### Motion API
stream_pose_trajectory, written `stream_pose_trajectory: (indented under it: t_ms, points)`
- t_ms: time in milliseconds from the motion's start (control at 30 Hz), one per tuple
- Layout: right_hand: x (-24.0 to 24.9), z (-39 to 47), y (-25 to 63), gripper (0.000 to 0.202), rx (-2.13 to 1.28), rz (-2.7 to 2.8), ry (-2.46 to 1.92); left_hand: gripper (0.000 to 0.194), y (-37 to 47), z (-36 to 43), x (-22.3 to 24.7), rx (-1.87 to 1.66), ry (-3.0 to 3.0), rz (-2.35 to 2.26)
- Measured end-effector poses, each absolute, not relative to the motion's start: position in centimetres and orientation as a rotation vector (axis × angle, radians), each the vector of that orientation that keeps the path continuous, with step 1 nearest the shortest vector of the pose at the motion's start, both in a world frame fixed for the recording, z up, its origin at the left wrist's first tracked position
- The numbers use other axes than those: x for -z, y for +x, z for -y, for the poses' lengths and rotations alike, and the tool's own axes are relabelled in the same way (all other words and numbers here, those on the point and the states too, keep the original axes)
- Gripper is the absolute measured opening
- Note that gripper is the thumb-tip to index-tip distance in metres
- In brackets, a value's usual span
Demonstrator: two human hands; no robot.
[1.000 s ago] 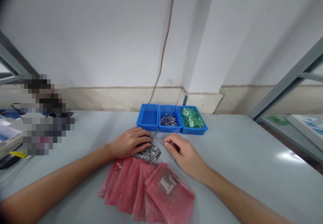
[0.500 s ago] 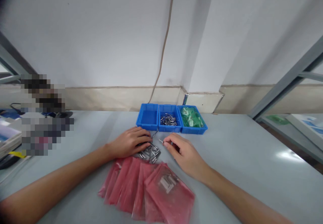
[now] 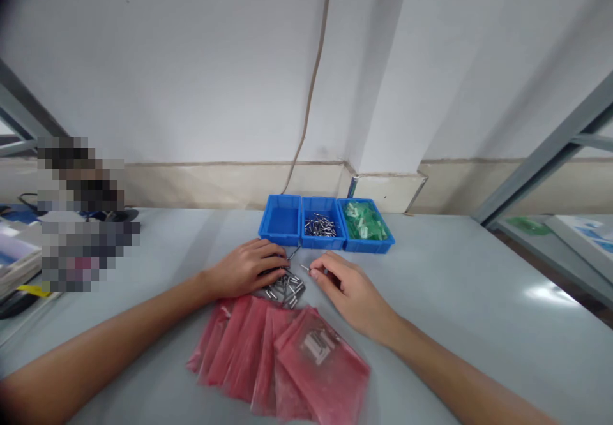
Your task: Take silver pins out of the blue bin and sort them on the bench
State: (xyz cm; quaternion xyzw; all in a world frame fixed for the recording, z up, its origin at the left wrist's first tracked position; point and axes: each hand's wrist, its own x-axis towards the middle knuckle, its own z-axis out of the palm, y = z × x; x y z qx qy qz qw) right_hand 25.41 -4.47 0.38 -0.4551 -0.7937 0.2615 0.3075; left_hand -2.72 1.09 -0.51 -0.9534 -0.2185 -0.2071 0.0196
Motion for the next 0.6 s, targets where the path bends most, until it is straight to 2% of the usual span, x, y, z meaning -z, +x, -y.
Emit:
stream_pose_trajectory:
  t_ms: [600]
  points:
    - [-0.27, 4.40, 25.41, 0.024, -0.699, 2.086, -1.199, 0.032, -2.77, -1.18, 0.69, 0.657, -2.954, 0.671]
